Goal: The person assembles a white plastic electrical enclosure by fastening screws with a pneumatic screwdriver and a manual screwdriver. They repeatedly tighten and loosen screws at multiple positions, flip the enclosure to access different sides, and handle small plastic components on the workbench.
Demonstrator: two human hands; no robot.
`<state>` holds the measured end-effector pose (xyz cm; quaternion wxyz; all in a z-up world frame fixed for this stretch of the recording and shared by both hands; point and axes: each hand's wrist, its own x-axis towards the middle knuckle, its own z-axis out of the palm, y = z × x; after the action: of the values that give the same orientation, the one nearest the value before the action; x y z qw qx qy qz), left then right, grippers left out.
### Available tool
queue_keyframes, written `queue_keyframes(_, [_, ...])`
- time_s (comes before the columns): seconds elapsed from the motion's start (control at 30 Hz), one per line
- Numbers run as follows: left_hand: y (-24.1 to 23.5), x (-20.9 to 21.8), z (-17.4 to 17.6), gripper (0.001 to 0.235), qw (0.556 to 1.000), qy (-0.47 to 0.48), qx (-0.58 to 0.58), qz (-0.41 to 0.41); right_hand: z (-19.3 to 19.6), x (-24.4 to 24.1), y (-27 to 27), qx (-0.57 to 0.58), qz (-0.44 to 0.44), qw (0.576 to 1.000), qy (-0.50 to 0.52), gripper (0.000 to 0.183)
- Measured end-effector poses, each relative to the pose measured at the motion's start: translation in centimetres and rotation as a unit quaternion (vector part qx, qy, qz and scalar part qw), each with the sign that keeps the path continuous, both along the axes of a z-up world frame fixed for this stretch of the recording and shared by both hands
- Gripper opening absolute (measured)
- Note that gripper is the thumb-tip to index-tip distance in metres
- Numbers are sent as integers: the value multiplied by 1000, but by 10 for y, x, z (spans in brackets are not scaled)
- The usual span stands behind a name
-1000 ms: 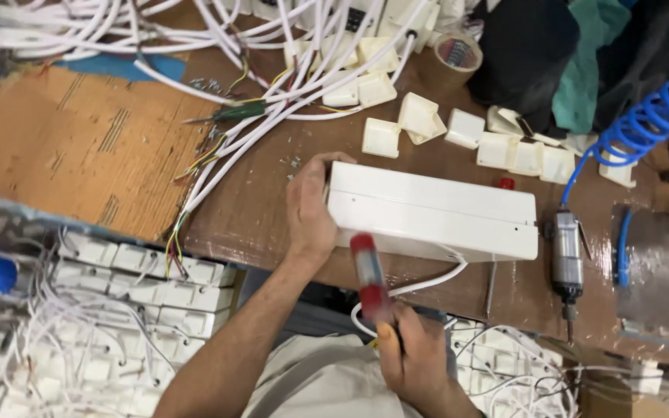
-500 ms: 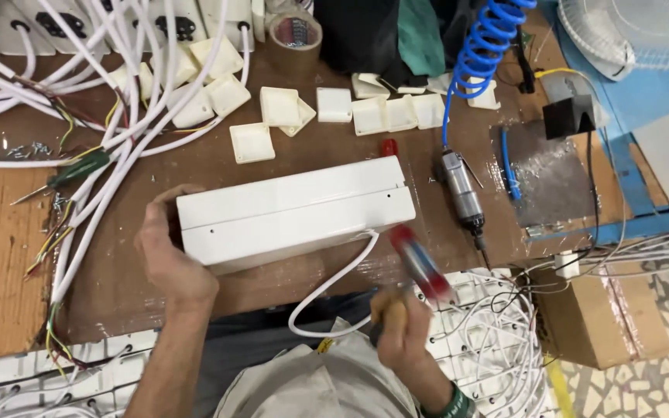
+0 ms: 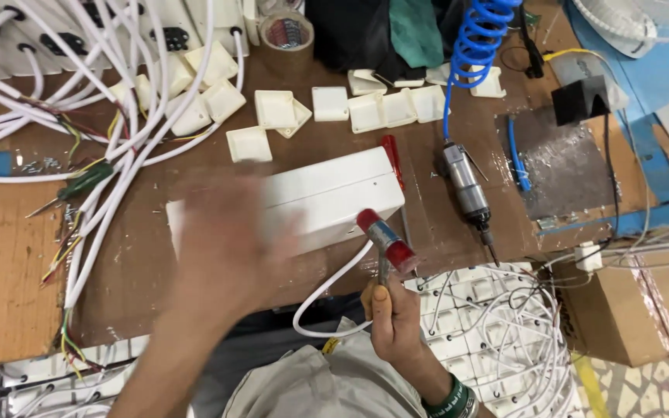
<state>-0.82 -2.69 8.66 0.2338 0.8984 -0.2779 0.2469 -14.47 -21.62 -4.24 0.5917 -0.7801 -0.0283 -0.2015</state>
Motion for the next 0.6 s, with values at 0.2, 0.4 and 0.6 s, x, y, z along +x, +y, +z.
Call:
queue_keyframes(0.2, [-39, 24, -20, 109, 964, 134, 207, -99, 4, -5, -3, -15, -16, 1000, 16, 27])
queue_keyframes(0.4, [-39, 27, -23, 89, 973, 59, 199, -104, 3, -2, -10, -91, -61, 989, -97, 24])
queue_keyframes(0.6, [-40, 29, -26, 91, 973, 5, 215, -89, 0, -2, -11, -21, -45, 999, 14, 22])
